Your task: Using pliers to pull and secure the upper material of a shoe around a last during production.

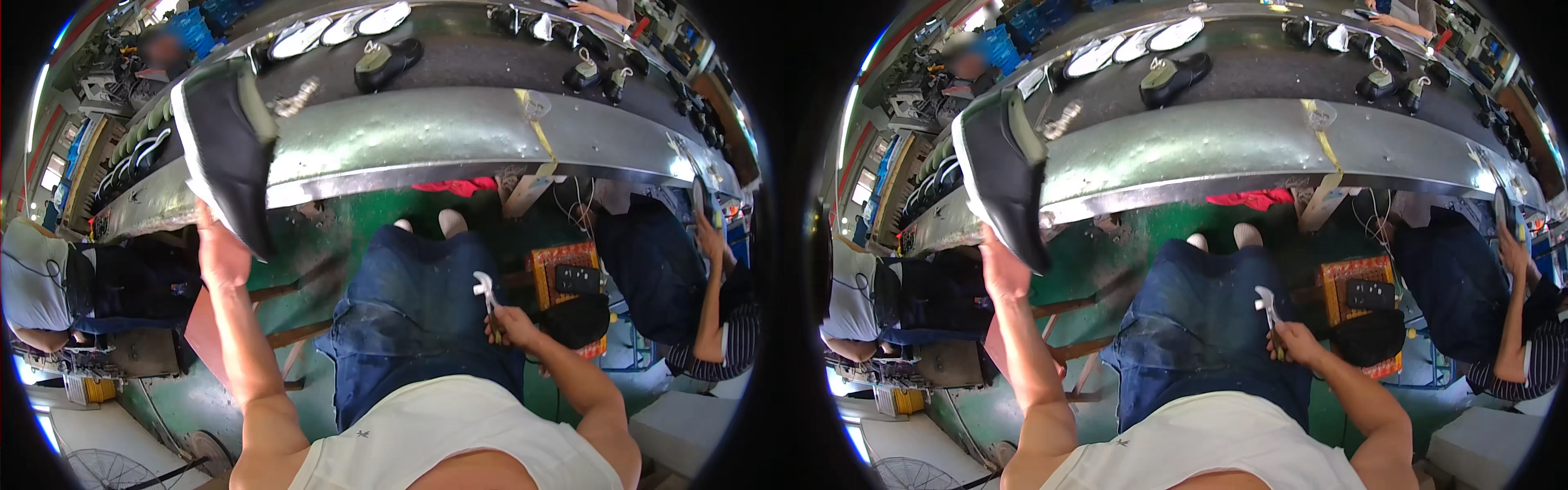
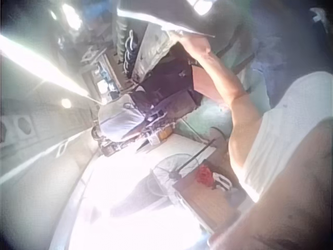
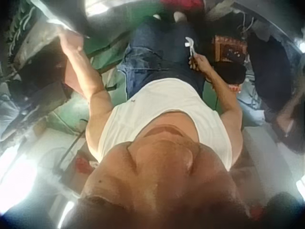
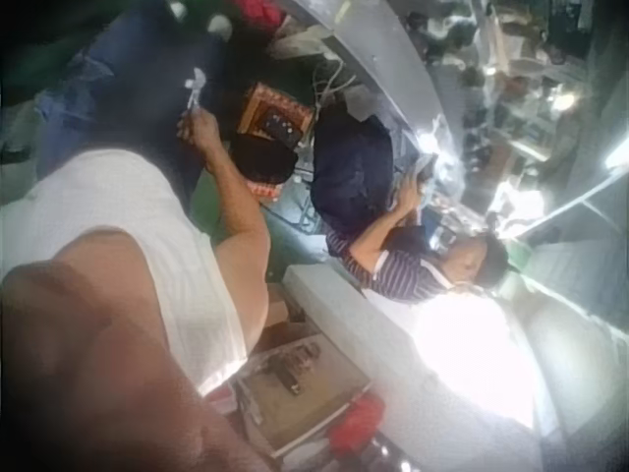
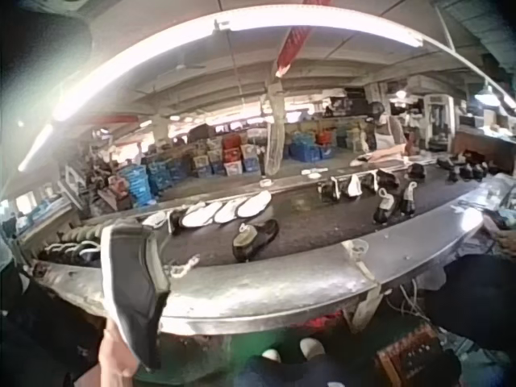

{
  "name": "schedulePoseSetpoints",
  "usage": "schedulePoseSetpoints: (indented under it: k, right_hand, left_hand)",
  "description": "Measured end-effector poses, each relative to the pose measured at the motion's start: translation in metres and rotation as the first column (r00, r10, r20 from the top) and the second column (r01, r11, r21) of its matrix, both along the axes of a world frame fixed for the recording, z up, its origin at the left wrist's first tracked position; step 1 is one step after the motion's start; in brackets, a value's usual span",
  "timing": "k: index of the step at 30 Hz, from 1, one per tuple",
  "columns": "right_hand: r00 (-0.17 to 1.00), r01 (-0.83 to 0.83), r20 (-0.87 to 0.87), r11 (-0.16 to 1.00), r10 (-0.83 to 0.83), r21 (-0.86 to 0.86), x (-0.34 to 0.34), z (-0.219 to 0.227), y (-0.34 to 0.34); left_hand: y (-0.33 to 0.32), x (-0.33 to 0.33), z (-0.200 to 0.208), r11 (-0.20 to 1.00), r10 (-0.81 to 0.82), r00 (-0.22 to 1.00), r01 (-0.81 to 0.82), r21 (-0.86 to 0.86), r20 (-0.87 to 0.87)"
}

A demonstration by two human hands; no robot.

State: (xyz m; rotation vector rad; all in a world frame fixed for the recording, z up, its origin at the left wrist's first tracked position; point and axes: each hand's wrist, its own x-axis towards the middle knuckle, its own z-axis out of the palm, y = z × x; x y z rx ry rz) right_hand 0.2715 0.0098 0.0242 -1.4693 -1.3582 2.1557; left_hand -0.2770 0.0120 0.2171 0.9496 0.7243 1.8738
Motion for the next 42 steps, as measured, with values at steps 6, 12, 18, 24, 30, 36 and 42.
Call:
schedulePoseSetpoints:
  k: [6,12,18,24,30,36,42]
  right_hand:
    - [0.995,0.101,0.002,0.993,-0.101,-0.067,-0.004,0.001,0.002]
    - [0.938,0.346,0.02,0.927,-0.346,-0.146,-0.002,-0.006,-0.001]
    - [0.93,0.363,-0.034,0.93,-0.365,-0.047,0.006,0.012,-0.003]
    - [0.963,0.271,-0.034,0.95,-0.269,0.157,0.003,0.031,0.006]
    - [0.979,-0.201,0.144,0.833,0.147,0.515,-0.017,0.109,0.019]
    - [0.95,-0.307,0.064,0.882,0.305,0.356,-0.06,0.125,0.032]
    - [0.948,-0.313,0.086,0.862,0.305,0.399,-0.086,0.107,0.035]
  left_hand:
    - [-0.039,0.144,-0.072,0.889,-0.326,0.915,0.211,-0.407,-0.239]
    - [-0.043,0.245,-0.154,0.683,-0.594,0.529,-0.065,-0.727,-0.605]
    - [0.029,0.273,-0.143,0.722,-0.68,0.092,-0.091,-0.686,-0.728]
    - [0.117,0.291,-0.173,0.521,-0.785,0.544,0.322,-0.791,-0.296]
    - [0.063,0.253,-0.132,0.755,-0.581,0.793,0.44,-0.486,-0.184]
    - [0.027,0.223,-0.131,0.841,-0.481,0.799,0.303,-0.448,-0.362]
    - [0.013,0.207,-0.138,0.883,-0.372,0.809,0.157,-0.442,-0.455]
